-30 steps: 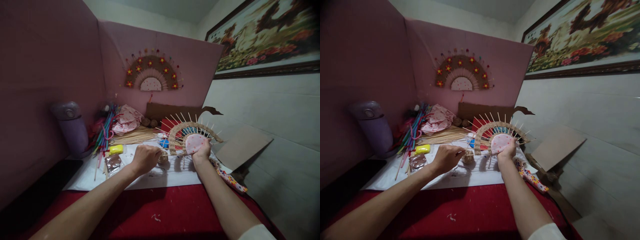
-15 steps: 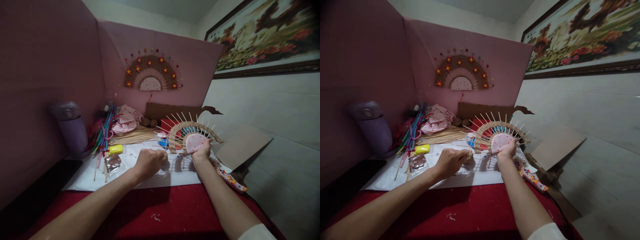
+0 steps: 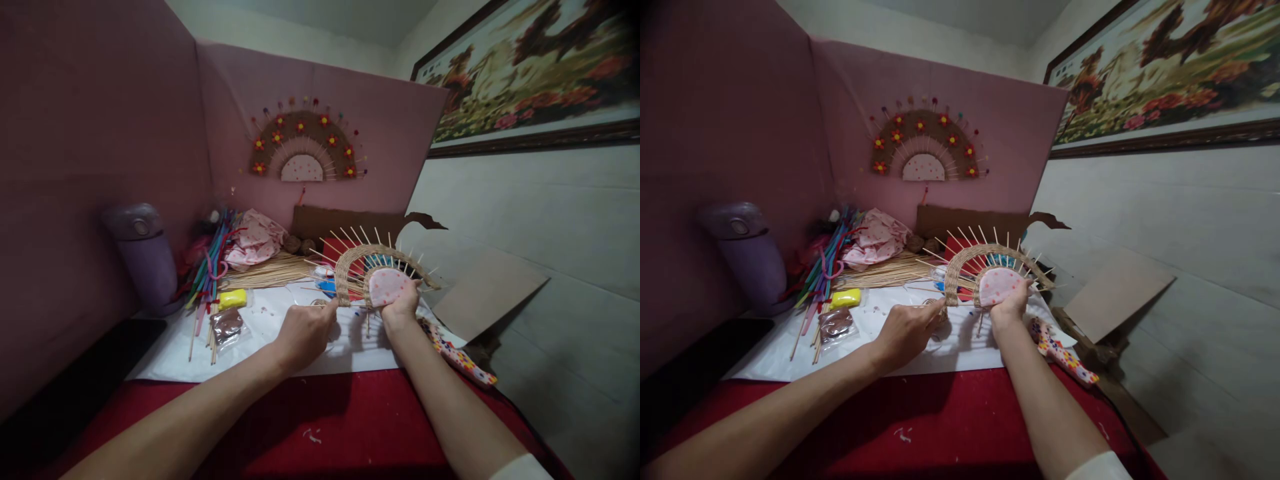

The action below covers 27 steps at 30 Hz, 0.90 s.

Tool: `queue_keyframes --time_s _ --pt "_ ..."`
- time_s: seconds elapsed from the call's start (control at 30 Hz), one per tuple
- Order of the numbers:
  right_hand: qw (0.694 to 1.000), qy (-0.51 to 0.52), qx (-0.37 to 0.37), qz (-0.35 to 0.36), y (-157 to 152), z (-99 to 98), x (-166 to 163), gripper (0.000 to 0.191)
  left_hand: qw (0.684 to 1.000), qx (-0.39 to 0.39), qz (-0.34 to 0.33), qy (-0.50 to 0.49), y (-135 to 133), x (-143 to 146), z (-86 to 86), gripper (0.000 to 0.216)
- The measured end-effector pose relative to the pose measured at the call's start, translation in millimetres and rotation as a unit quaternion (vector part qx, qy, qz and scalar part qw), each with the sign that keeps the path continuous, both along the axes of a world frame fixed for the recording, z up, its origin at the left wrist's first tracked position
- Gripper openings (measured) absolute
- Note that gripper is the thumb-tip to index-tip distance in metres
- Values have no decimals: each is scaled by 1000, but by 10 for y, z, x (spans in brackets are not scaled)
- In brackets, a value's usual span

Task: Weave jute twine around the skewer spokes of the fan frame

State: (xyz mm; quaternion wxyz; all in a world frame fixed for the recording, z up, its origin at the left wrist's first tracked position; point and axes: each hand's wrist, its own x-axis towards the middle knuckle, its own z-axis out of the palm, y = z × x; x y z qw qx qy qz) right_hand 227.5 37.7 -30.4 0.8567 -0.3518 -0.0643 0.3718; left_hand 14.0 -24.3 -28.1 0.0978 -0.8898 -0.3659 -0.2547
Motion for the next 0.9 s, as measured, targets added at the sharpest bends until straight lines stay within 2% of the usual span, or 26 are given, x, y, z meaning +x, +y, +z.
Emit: queue_keyframes --time_s 0.1,0.23,0.33,0.9 --pt "999 12 15 43 -16 2 -49 43 1000 1 -8 -5 12 1 -13 29" --pt "991 31 51 123 -19 -9 -145 20 1000 1 0 -3 35 -12 -12 30" --pt "983 42 43 172 -42 8 -230 17 1000 5 22 1 54 -25 -4 30" --pt "995 41 31 84 -40 -1 -221 19 997 4 68 33 116 -50 -1 29"
